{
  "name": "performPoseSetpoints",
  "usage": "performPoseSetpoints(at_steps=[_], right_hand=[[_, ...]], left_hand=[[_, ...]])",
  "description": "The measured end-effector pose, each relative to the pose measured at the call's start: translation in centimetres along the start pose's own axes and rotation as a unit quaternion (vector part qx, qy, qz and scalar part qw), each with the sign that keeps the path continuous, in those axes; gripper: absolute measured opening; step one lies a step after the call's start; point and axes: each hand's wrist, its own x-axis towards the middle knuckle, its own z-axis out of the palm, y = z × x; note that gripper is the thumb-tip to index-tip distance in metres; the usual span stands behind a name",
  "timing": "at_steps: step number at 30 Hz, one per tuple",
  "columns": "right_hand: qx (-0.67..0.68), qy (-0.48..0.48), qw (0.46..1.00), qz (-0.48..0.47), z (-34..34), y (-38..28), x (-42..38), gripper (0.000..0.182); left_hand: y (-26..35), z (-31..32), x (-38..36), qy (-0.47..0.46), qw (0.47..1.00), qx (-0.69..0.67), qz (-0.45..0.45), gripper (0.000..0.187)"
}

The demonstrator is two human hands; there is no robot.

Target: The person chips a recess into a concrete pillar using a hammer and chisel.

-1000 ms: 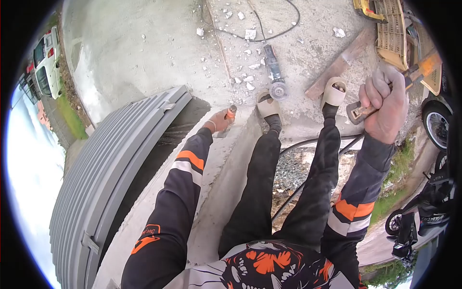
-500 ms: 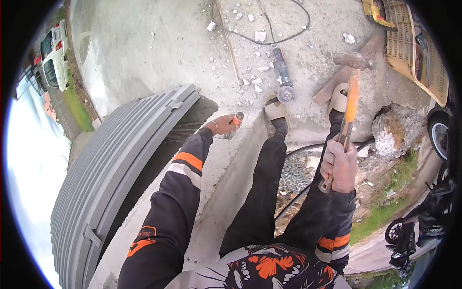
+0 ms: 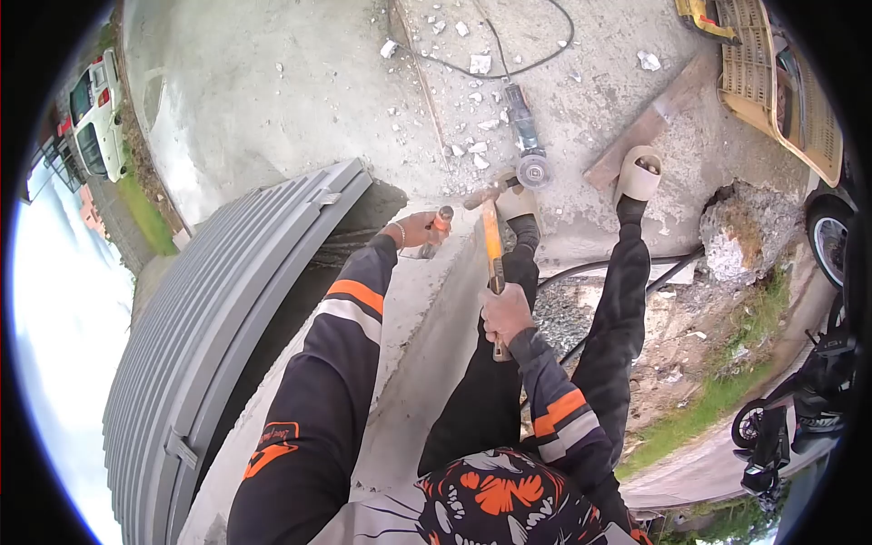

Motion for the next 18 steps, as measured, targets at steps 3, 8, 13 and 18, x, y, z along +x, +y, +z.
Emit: performPoseSetpoints(at_steps=[3, 8, 13, 18], right_hand=[[0.045, 0.072, 0.993, -0.077, -5.0, -9.2, -5.8, 0.016], [0.194, 0.104, 0.82, -0.529, -11.6, -26.0, -15.6, 0.012], [0.204, 0.238, 0.825, -0.469, -3.9, -15.2, -4.6, 0.02], [0.109, -0.078, 0.991, 0.001, -6.3, -0.9, -1.5, 0.021]], left_hand=[[0.7, -0.8, 0.3, 0.019, 0.999, 0.036, 0.005, 0.032], [3.5, 0.4, -1.1, -0.005, 0.994, 0.095, -0.044, 0.034], [1.3, -0.3, -0.2, 0.0, 0.997, 0.064, -0.032, 0.035], [0.3, 0.1, 0.7, 0.006, 0.995, 0.1, 0.011, 0.037]])
